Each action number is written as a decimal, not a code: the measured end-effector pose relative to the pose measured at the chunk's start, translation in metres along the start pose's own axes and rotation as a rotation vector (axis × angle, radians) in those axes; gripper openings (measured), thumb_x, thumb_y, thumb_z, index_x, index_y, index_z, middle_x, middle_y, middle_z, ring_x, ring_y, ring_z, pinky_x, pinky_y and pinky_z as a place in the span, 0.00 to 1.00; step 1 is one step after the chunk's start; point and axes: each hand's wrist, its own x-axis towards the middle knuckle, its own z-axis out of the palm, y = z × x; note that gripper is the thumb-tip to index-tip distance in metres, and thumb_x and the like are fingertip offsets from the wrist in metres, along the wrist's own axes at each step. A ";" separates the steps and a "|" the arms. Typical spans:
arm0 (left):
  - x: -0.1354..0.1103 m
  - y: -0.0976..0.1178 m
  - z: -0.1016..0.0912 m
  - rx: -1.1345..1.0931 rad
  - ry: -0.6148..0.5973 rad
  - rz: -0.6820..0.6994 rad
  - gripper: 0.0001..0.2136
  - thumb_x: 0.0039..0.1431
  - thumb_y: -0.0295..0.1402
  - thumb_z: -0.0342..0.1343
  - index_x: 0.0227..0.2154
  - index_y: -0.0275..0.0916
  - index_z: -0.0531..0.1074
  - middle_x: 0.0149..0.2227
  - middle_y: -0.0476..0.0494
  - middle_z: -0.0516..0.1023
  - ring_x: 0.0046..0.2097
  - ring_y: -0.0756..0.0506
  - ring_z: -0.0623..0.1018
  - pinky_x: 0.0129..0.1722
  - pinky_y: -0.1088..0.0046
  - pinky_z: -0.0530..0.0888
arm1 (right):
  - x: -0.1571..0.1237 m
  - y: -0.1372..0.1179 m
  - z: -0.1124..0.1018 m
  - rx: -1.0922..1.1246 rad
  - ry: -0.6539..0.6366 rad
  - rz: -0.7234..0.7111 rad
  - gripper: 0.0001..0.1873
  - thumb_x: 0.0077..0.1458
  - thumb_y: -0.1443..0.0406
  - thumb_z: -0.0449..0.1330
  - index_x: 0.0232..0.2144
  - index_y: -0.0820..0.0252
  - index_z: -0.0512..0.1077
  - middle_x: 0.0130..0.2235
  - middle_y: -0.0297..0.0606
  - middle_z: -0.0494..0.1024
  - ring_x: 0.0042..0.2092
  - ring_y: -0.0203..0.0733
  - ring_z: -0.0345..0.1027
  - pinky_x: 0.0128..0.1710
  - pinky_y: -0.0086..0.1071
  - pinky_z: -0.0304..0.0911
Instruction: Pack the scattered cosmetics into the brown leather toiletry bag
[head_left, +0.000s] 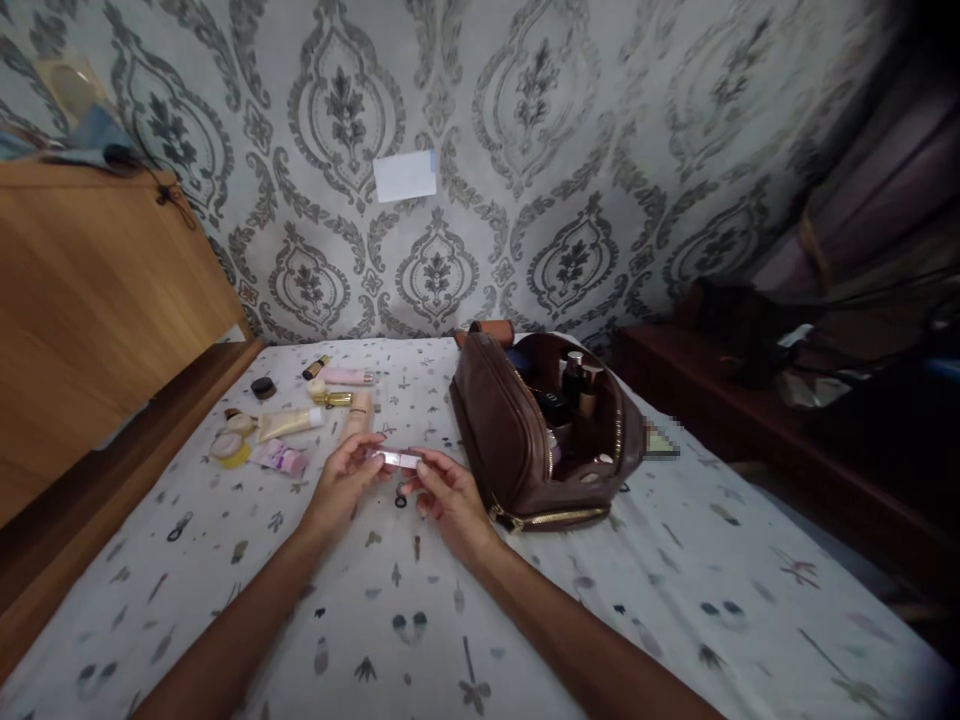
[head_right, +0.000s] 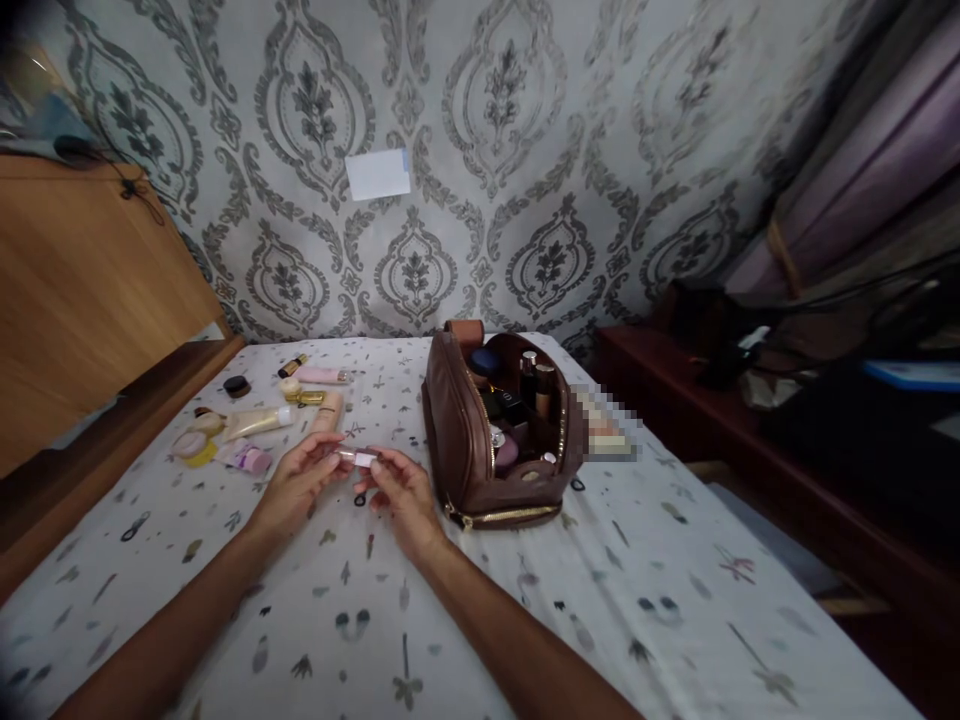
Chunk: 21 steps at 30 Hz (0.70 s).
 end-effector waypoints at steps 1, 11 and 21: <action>0.000 0.000 -0.001 -0.030 0.002 -0.005 0.20 0.49 0.40 0.68 0.43 0.37 0.73 0.37 0.45 0.79 0.38 0.46 0.80 0.41 0.69 0.76 | 0.000 0.000 0.000 -0.022 -0.010 -0.011 0.24 0.42 0.56 0.74 0.40 0.61 0.77 0.34 0.37 0.81 0.29 0.36 0.74 0.20 0.24 0.56; -0.004 -0.002 0.001 -0.178 -0.010 -0.016 0.19 0.48 0.36 0.70 0.42 0.38 0.73 0.39 0.45 0.79 0.39 0.47 0.79 0.41 0.69 0.77 | 0.003 0.001 -0.006 0.063 -0.085 0.118 0.25 0.43 0.51 0.73 0.38 0.61 0.76 0.30 0.39 0.82 0.26 0.35 0.74 0.20 0.22 0.55; -0.007 0.001 0.001 -0.168 -0.129 -0.013 0.17 0.50 0.37 0.70 0.43 0.39 0.75 0.49 0.40 0.77 0.46 0.45 0.77 0.42 0.72 0.76 | 0.005 -0.001 -0.006 0.060 -0.163 0.240 0.23 0.41 0.54 0.75 0.30 0.59 0.68 0.25 0.32 0.79 0.24 0.33 0.73 0.19 0.20 0.54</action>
